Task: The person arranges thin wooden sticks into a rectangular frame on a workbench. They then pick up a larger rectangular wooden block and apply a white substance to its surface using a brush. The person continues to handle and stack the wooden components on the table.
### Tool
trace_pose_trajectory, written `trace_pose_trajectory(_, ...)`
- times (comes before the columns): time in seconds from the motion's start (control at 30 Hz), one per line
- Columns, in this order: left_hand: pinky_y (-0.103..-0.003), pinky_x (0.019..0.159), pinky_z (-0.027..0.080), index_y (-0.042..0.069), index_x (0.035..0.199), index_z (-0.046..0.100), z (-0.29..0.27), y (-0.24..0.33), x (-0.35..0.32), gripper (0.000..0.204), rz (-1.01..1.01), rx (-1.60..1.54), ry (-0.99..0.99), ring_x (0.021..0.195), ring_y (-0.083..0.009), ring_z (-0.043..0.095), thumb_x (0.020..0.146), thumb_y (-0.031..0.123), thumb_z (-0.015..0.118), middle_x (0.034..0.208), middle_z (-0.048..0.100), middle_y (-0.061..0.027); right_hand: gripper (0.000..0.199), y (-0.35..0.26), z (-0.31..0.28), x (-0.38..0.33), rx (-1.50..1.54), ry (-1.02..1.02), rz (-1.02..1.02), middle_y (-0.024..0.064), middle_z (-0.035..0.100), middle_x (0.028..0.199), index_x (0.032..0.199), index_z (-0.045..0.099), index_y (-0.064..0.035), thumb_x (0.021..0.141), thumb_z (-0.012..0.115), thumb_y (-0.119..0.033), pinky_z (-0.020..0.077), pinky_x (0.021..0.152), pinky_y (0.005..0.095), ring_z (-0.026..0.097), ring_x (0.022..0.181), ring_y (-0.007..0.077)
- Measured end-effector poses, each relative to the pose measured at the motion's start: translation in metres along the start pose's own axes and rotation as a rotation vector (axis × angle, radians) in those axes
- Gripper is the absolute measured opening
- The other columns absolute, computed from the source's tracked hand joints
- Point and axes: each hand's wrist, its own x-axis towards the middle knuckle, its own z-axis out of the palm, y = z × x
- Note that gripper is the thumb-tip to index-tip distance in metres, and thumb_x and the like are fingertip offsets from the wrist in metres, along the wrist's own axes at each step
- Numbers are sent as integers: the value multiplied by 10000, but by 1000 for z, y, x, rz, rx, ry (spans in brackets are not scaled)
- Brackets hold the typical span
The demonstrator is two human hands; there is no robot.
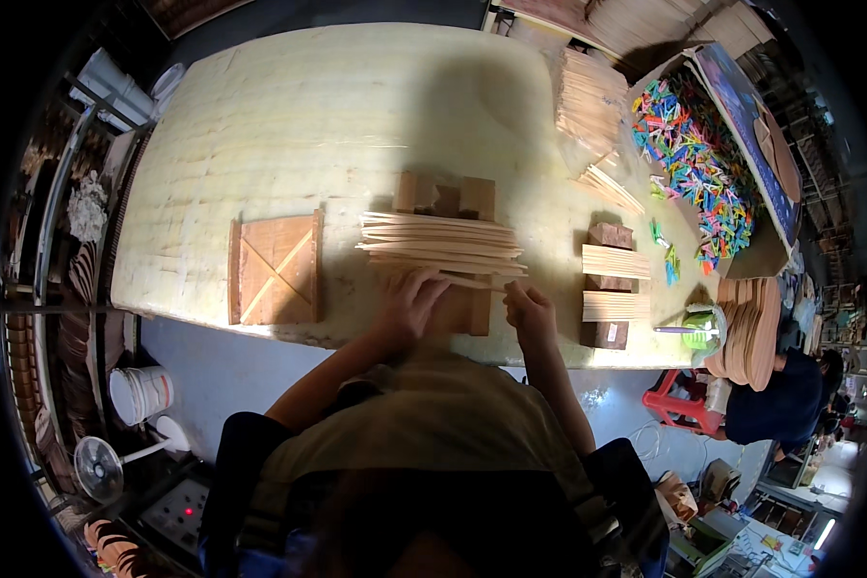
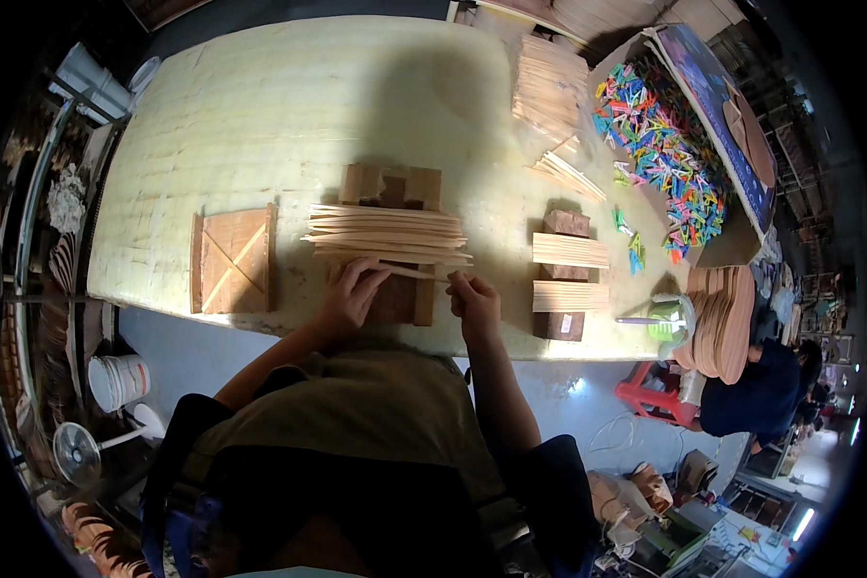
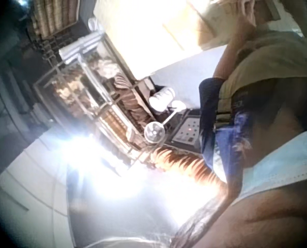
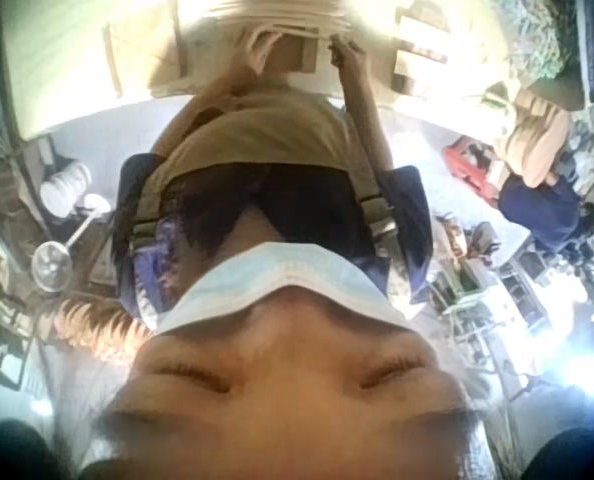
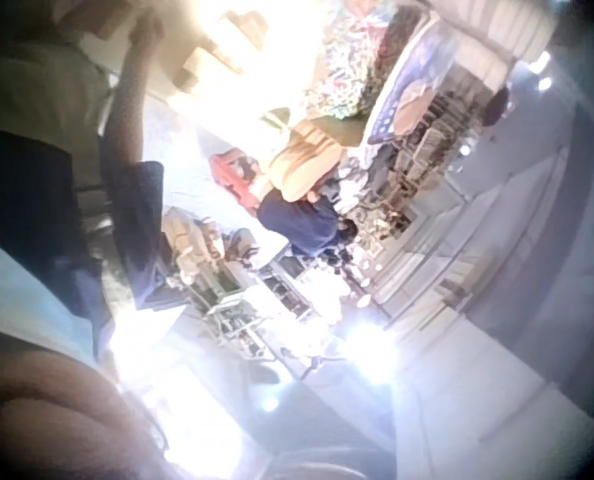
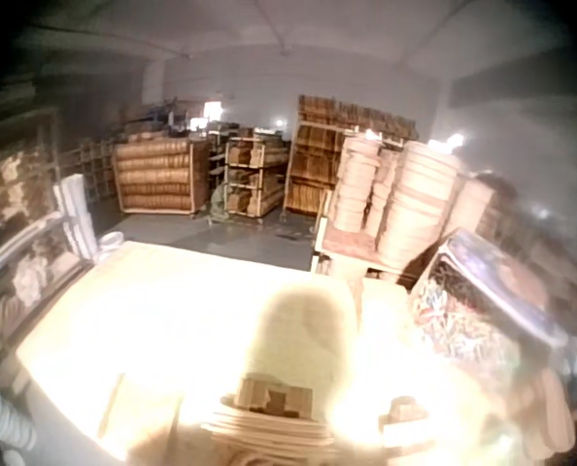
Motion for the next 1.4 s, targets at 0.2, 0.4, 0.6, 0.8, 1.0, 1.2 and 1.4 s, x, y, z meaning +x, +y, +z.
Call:
trace_pose_trajectory(0.2, -406, 800, 433, 34, 1033, 670, 11, -23, -8, 246, 24, -30, -110, 926, -275, 519, 812, 76, 570, 947, 557, -95, 223, -12, -5, 1, -194, -47, 133, 30, 610, 763, 945, 649, -24, 915, 638, -245, 379, 513, 212, 481, 573, 67)
trace_pose_trajectory(0.4, -407, 794, 443, 19, 869, 652, 12, -23, -6, 115, 7, -86, -39, 919, -287, 517, 778, 72, 606, 946, 561, -107, 244, -1, -3, 19, 32, 66, -26, 41, 654, 804, 928, 648, -35, 908, 647, -279, 426, 576, 223, 550, 664, 81)
trace_pose_trajectory(0.6, -432, 870, 422, 62, 802, 645, 19, -23, -15, 46, -87, -64, 57, 996, -296, 517, 779, 102, 648, 1080, 579, -108, 260, 2, -5, 10, -24, 53, 13, 84, 694, 902, 1013, 662, -21, 936, 594, -260, 474, 634, 232, 616, 729, 121)
trace_pose_trajectory(0.8, -478, 944, 368, 98, 789, 654, 16, -21, -13, 54, -55, 80, 126, 1094, -317, 489, 761, 141, 672, 1144, 578, -88, 251, -2, -17, 10, -71, 20, 72, 98, 694, 864, 1036, 655, 4, 940, 574, -213, 502, 619, 249, 641, 713, 149)
trace_pose_trajectory(1.0, -387, 812, 445, 82, 814, 655, 11, -23, -11, 100, -74, -75, -18, 912, -269, 545, 723, 46, 678, 952, 579, -54, 257, -5, -17, 7, -158, -63, 105, 82, 687, 897, 1031, 651, 3, 916, 605, -223, 502, 619, 257, 632, 717, 145)
trace_pose_trajectory(1.2, -375, 765, 455, 75, 905, 703, 8, -23, -10, 203, -4, -25, 15, 871, -240, 553, 719, 59, 622, 901, 574, -55, 248, -5, 9, 13, 52, 89, 122, 42, 664, 928, 980, 650, -49, 905, 637, -286, 463, 636, 252, 587, 712, 118)
trace_pose_trajectory(1.4, -367, 821, 426, 104, 923, 714, 2, -13, -6, 201, -18, 59, 58, 919, -239, 542, 742, 83, 630, 962, 593, -51, 169, -5, -1, 12, 9, 166, 42, 30, 648, 782, 874, 663, -69, 880, 677, -237, 427, 589, 225, 563, 650, 97)
